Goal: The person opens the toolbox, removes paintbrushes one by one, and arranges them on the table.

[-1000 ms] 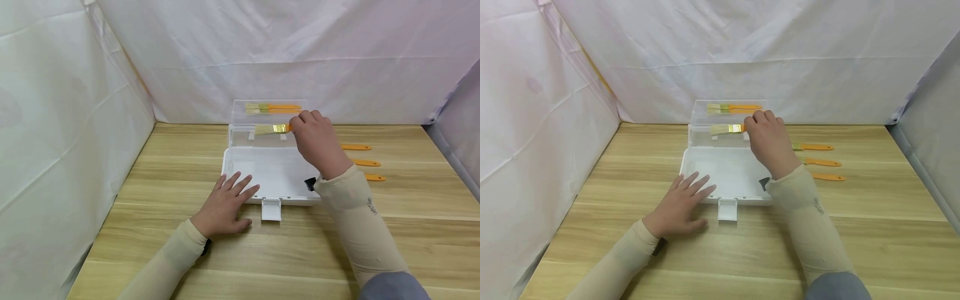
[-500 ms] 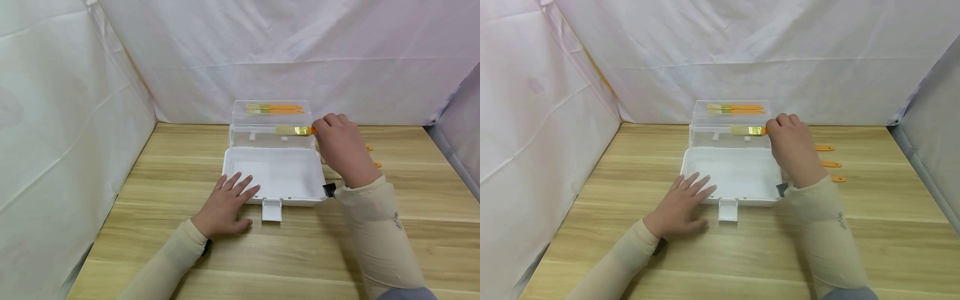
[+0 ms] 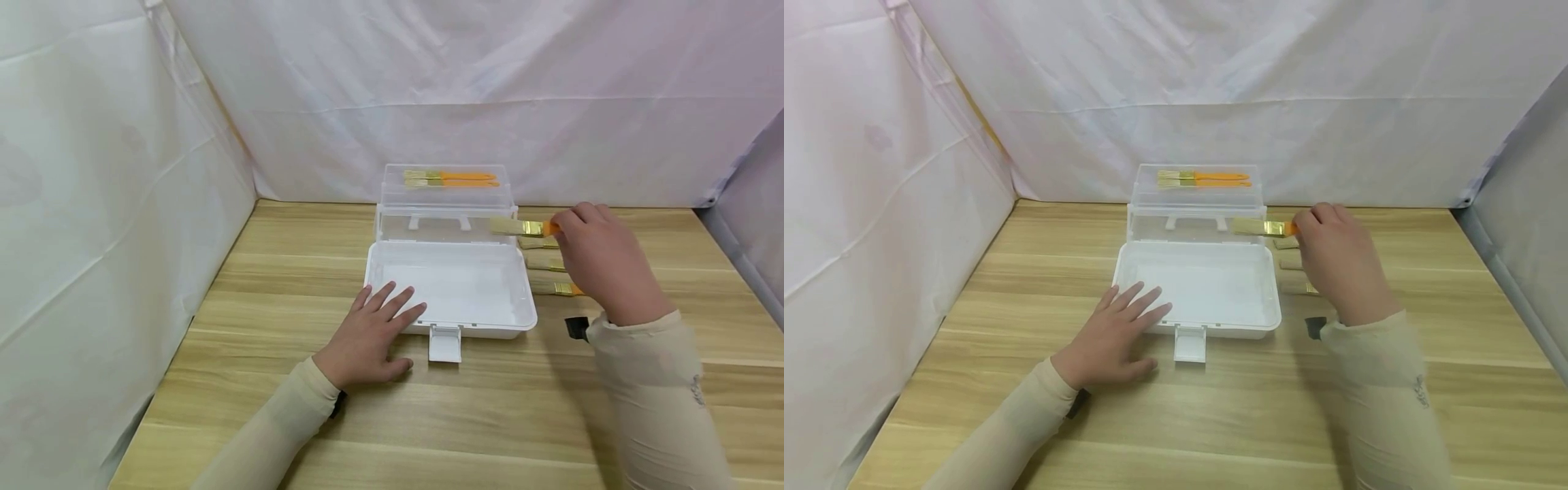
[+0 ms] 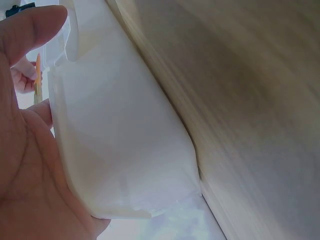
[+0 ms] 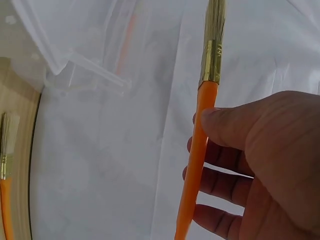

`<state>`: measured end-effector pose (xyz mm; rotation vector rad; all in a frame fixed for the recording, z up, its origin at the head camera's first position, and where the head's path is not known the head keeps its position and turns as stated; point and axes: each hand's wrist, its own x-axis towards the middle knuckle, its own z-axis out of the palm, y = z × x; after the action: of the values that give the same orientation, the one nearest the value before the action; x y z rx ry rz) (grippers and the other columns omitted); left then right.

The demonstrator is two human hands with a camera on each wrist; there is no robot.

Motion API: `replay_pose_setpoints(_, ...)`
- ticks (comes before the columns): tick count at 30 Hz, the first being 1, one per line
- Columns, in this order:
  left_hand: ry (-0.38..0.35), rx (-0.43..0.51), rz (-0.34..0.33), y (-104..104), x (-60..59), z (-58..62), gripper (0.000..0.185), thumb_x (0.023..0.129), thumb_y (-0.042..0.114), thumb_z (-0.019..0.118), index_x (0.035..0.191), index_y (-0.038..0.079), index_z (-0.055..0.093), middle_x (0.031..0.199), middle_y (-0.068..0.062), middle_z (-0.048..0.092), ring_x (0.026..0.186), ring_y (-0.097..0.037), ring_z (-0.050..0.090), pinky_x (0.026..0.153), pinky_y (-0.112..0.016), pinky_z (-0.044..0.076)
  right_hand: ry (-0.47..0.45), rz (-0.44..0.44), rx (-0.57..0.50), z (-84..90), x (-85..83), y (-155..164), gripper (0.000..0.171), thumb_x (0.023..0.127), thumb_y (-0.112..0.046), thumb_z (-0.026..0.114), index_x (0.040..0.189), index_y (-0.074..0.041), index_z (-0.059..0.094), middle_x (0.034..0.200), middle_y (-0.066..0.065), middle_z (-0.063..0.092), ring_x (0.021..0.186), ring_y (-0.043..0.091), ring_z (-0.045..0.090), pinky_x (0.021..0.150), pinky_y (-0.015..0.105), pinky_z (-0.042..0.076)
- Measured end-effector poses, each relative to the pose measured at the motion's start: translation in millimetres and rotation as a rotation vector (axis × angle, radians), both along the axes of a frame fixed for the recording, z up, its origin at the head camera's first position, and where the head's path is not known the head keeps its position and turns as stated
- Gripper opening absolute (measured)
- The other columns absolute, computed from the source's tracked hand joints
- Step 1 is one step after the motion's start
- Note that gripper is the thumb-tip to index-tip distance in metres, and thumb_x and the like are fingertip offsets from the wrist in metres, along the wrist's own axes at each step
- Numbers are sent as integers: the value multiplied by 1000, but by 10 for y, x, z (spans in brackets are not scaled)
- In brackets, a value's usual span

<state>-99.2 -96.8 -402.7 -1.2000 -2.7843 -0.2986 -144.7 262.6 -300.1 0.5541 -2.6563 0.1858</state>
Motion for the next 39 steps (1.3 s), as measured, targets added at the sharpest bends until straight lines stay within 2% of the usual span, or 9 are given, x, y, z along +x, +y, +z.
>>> replay_pose_setpoints(4, -1, -3, 0, 0, 2, 4, 81, 82, 49, 69, 153, 24, 39, 158, -6, 35, 147, -34, 23, 114, -60, 16, -15, -31, -13, -29, 61, 120, 16, 86, 7, 68, 101, 7, 64, 98, 23, 62, 97, 43, 54, 78, 55, 47)
replay_pose_setpoints(10, 0, -9, 0, -2, 4, 0, 81, 83, 49, 69, 154, 24, 39, 159, -6, 34, 147, -34, 23, 114, -60, 16, 0, -27, -1, -88, 135, 289, 14, 87, 7, 68, 101, 8, 64, 94, 24, 62, 89, 44, 55, 76, 55, 45)
replay_pose_setpoints(22, -5, 1, 3, -8, -8, -23, 81, 82, 49, 69, 154, 24, 39, 159, -5, 33, 148, -33, 22, 115, -60, 15, -92, -76, 28, -266, 358, 651, 16, 86, 4, 68, 102, 7, 64, 98, 26, 61, 90, 48, 53, 71, 59, 43)
replay_pose_setpoints(28, -1, -1, -1, -7, -11, -35, 81, 82, 49, 69, 154, 25, 38, 159, -5, 33, 148, -33, 22, 114, -60, 16, -139, -105, 66, -426, 435, 798, 17, 86, 1, 71, 102, 5, 66, 101, 24, 63, 91, 46, 55, 67, 59, 45)
replay_pose_setpoints(34, -1, 4, -8, -7, -7, -24, 82, 83, 49, 69, 154, 24, 38, 159, -5, 33, 147, -34, 23, 114, -60, 16, -133, -71, 100, -604, 471, 897, 22, 79, 2, 77, 97, 4, 65, 92, 22, 63, 81, 42, 58, 63, 58, 47)
replay_pose_setpoints(39, -9, 3, -9, -9, -8, -11, 82, 83, 48, 69, 154, 24, 38, 159, -6, 32, 147, -34, 22, 114, -60, 16, -202, -75, 126, -770, 476, 943, 22, 80, 0, 76, 99, 3, 65, 93, 21, 63, 82, 41, 59, 65, 57, 48)
